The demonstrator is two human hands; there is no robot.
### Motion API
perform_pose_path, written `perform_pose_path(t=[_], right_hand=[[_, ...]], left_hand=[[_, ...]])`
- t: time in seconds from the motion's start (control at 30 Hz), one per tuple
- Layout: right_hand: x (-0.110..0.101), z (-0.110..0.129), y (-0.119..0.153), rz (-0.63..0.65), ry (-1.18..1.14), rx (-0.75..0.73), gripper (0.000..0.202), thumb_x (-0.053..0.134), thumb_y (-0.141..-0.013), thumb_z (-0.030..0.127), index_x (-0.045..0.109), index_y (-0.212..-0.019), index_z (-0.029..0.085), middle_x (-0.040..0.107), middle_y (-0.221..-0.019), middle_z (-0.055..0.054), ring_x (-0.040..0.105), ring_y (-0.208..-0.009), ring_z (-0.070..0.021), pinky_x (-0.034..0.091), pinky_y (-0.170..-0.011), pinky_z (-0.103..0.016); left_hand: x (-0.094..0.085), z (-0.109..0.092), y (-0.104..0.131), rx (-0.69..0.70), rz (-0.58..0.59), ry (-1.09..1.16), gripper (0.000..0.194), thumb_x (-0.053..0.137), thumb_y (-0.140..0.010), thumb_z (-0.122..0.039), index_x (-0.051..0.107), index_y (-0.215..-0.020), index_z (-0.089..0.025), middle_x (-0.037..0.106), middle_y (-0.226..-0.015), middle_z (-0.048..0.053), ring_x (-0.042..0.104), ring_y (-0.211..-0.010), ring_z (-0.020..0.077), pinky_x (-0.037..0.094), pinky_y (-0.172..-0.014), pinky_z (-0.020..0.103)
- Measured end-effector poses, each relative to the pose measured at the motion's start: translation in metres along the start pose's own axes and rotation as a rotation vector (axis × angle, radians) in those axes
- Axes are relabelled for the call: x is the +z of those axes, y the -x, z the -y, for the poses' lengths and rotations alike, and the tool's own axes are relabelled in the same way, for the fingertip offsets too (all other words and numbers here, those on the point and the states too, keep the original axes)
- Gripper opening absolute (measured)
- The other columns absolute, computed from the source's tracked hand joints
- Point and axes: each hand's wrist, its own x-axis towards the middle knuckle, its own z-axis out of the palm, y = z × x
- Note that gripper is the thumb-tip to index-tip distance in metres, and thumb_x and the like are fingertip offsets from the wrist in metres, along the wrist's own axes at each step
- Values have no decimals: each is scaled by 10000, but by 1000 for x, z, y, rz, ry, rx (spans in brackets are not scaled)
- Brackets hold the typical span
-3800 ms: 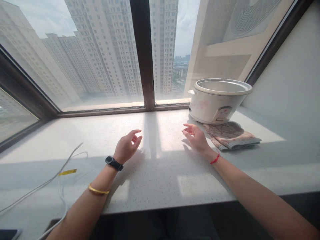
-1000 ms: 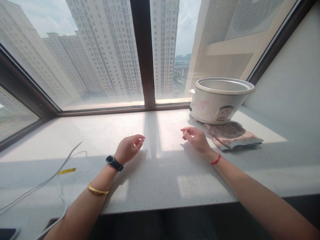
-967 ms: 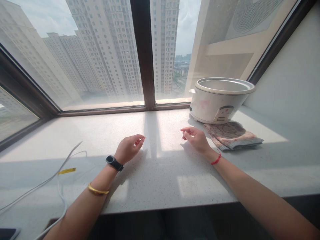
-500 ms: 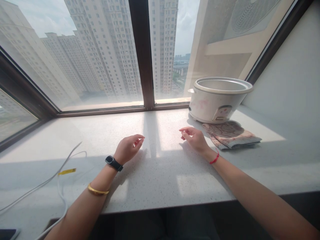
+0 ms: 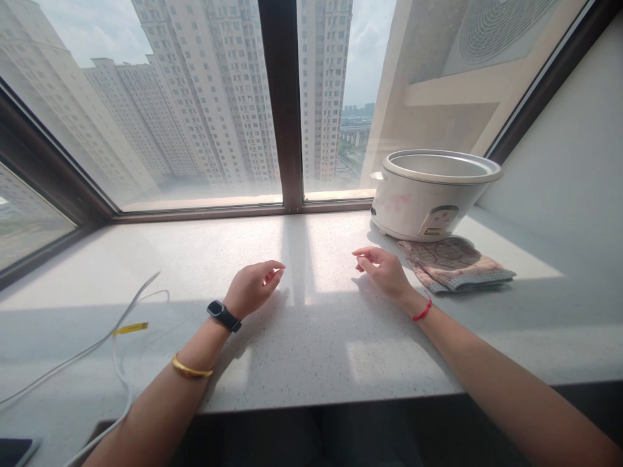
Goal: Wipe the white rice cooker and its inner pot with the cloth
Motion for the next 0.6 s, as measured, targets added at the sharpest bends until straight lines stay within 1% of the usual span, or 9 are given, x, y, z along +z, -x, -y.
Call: perform_pose_path(t=[0.23, 0.6], right_hand=[[0, 0, 0, 2, 4, 2, 242, 584, -818, 340, 743, -916, 185, 704, -710, -32, 676, -679, -186, 515, -703, -317], [0, 1, 1, 6, 7, 7, 261, 576, -812, 340, 744, -922, 174, 702, -707, -33, 671, -673, -181, 505, -706, -310]], left_hand=[[-1, -2, 0, -4, 8, -5, 212, 531, -944, -274, 709, -1015, -183, 712, -729, 25, 638, -622, 154, 483, -606, 272], [0, 0, 0, -36, 48, 5, 233, 520, -950, -282, 706, -1033, -168, 717, -768, 36, 633, -651, 159, 474, -627, 284]])
